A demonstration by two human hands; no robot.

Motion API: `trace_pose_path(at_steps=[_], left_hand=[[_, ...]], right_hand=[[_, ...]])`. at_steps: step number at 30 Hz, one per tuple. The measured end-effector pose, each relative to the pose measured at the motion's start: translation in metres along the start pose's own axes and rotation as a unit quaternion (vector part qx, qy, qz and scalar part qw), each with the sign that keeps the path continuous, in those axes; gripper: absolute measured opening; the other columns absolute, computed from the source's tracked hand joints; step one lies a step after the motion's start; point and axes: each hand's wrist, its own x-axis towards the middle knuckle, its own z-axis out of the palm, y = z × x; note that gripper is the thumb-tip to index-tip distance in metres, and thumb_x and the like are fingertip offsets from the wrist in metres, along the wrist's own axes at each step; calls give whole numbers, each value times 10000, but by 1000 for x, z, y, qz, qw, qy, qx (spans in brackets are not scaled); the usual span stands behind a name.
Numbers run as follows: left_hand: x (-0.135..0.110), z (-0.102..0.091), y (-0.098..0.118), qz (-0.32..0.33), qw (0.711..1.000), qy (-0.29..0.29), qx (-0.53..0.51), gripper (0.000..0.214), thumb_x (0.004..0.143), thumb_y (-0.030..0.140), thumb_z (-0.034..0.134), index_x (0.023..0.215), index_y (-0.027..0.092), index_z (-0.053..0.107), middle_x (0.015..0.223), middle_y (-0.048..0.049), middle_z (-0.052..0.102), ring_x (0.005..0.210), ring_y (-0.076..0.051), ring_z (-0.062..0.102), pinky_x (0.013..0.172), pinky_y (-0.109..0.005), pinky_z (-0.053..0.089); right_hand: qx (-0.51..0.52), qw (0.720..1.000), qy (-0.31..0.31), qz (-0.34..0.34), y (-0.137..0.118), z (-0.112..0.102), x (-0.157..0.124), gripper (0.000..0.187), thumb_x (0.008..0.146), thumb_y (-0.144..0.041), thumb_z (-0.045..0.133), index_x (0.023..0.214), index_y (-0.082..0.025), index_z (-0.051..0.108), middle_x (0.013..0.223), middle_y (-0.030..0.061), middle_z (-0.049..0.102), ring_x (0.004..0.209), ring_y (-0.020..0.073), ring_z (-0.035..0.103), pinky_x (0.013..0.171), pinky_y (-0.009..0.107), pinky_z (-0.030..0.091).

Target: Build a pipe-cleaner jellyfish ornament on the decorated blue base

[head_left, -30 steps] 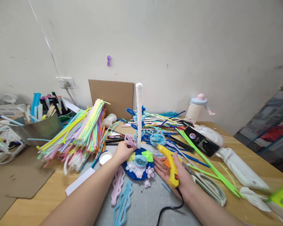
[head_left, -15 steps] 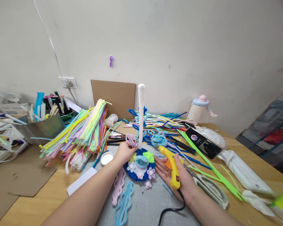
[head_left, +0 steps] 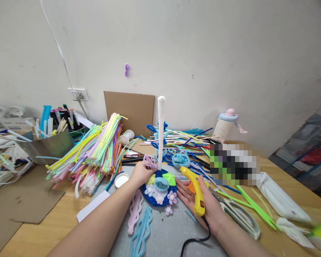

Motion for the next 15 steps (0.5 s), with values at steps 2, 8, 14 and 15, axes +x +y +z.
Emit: trace_pose_path(at_steps=[2,8,14,15], left_hand=[[0,0,-1,0,1000,-2,1,183,657,250,645,803,170,722,848,-35,730,855,-224,659,790,-307,490],[3,1,-7,-11,1000,-6,7,194,658,262,643,810,173,726,858,-40,731,851,-231,661,783,-313,492],[1,3,-5,-23,1000,-18,9,198,672,270,631,814,165,723,868,-50,727,857,-229,655,795,-315,481],[1,2,-4,-27,999,-22,9,204,674,273,630,821,164,720,875,-53,724,862,-230,652,794,-318,480]], right_hand=[[-1,1000,4,1,0,0,1,380,810,-494,547,859,-121,597,1092,184,645,1163,278,512,983,426,426],[-1,1000,5,-2,0,0,1,387,809,-502,545,864,-122,596,1085,183,649,1162,283,511,978,437,430],[-1,1000,4,0,-1,1,0,363,821,-495,533,857,-138,591,1074,168,657,1154,266,523,974,431,437],[0,1000,2,1,-1,1,0,365,824,-496,528,858,-138,590,1072,168,658,1154,263,523,976,427,437]])
